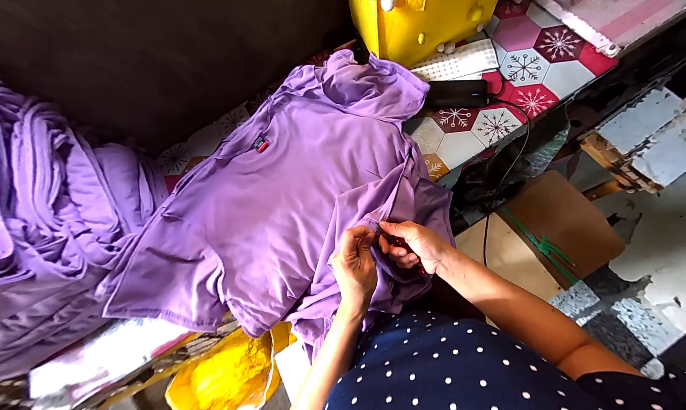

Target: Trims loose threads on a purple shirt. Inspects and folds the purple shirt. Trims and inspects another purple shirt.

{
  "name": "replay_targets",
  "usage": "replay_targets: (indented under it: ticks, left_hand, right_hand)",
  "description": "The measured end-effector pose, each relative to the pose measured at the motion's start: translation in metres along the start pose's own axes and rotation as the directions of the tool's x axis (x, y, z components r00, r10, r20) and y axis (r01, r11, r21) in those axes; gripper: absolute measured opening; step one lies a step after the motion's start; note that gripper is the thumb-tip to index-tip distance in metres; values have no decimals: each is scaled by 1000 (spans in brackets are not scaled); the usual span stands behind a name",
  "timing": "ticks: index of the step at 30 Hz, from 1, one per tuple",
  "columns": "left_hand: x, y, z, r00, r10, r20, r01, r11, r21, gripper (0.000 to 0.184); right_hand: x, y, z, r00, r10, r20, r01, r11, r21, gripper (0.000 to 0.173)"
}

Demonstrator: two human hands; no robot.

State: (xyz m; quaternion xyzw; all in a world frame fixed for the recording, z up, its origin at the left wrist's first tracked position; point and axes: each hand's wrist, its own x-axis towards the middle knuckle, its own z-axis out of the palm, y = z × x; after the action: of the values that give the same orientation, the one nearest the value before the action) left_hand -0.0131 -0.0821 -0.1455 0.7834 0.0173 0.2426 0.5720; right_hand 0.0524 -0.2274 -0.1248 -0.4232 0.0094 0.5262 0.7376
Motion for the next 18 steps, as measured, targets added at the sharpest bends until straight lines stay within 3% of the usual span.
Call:
replay_targets:
  ticks: [4, 7, 9, 11, 12, 13, 14, 15, 16, 17, 18]
  left_hand:
    - [4, 19, -18, 988, -152, 3, 152, 986, -64, 14]
    - [-2, 20, -97, 955, -252, -158, 266, 961, 74, 19]
    - [-16, 11, -171, 849, -324, -418, 457, 847, 272, 27]
    - [-40, 1, -237, 651, -365, -665, 730, 544, 415, 45]
    - [-50, -1, -260, 569, -383, -728, 810, 414, 416, 60]
    - [-57, 0, -272, 529, -386, -756, 841, 358, 406, 70]
    - [-57, 5, -268, 553, -370, -746, 817, 414, 400, 68]
    - [-53, 12, -250, 613, -348, -709, 756, 518, 400, 56]
    - [-44, 22, -221, 677, -352, -646, 677, 641, 360, 38]
    - [-32, 32, -187, 733, -410, -542, 610, 748, 260, 25]
    - [-20, 43, -152, 780, -486, -395, 570, 812, 127, 25]
  right_hand:
    - [-10, 1, 8, 978, -160, -138, 140, 980, -141, 46]
    - [-23, 3, -1, 944, -253, -213, 206, 953, -221, 47]
    - [-30, 6, -12, 917, -303, -258, 220, 927, -304, 46]
    - [-35, 14, -19, 859, -400, -319, 220, 851, -476, 41]
    - [-36, 19, -19, 808, -488, -329, 201, 754, -626, 35]
    - [-35, 25, -17, 746, -594, -302, 164, 603, -780, 31]
    - [-33, 32, -13, 683, -691, -238, 120, 428, -896, 40]
    - [-28, 39, -8, 629, -760, -162, 73, 265, -961, 55]
    - [-21, 46, -5, 594, -799, -94, 23, 134, -991, 60]
    - [-15, 52, -3, 574, -818, -38, -15, 36, -999, 53]
    - [-10, 57, -3, 555, -832, 11, -31, -34, -999, 40]
